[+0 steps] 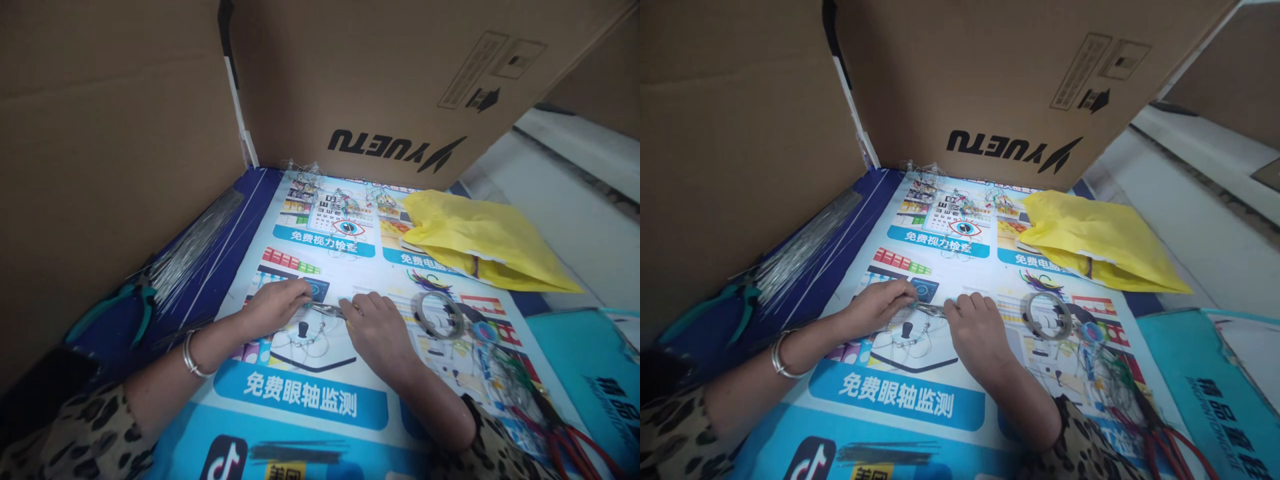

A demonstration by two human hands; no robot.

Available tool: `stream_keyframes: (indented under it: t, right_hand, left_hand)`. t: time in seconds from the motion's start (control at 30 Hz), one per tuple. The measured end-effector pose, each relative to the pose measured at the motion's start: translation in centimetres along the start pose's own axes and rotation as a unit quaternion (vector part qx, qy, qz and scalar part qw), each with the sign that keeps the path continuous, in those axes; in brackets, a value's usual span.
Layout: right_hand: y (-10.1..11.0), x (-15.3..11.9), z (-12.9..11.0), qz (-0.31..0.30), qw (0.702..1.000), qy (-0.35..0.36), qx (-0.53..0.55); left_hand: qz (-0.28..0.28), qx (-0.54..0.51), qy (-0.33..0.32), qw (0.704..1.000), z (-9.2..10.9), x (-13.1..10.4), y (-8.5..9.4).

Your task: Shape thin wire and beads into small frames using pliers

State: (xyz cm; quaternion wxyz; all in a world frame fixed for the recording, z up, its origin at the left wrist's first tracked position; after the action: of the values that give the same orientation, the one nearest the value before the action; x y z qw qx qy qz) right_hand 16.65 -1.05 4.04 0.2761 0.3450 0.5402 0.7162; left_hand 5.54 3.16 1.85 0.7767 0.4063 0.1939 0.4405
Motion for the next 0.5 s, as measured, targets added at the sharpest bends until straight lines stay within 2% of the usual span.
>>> stream_keyframes:
  t: [0.27, 0.5]
  right_hand:
    - [-0.01, 0.0, -0.14, 0.0, 1.0, 0.006, -0.013]
    - [-0.35, 0.01, -0.18, 0.005, 1.0, 0.003, -0.005]
  left_hand:
    - [0.023, 0.076, 0.004, 0.997, 0.26, -0.08, 0.19]
    - [0.021, 0.088, 0.011, 0.996, 0.27, 0.05, 0.09]
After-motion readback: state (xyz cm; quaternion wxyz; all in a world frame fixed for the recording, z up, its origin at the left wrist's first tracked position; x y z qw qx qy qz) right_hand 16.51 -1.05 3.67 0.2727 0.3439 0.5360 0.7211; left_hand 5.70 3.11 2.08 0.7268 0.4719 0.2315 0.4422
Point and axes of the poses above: each hand's wrist, its own x-axis towards the middle knuckle, its own y-axis out of the back of the hand, z = x × y, the point moved 10 cm from there along x, towards the middle knuckle, and after that the axes turned 6 degrees about y, right-handed, at the moved point
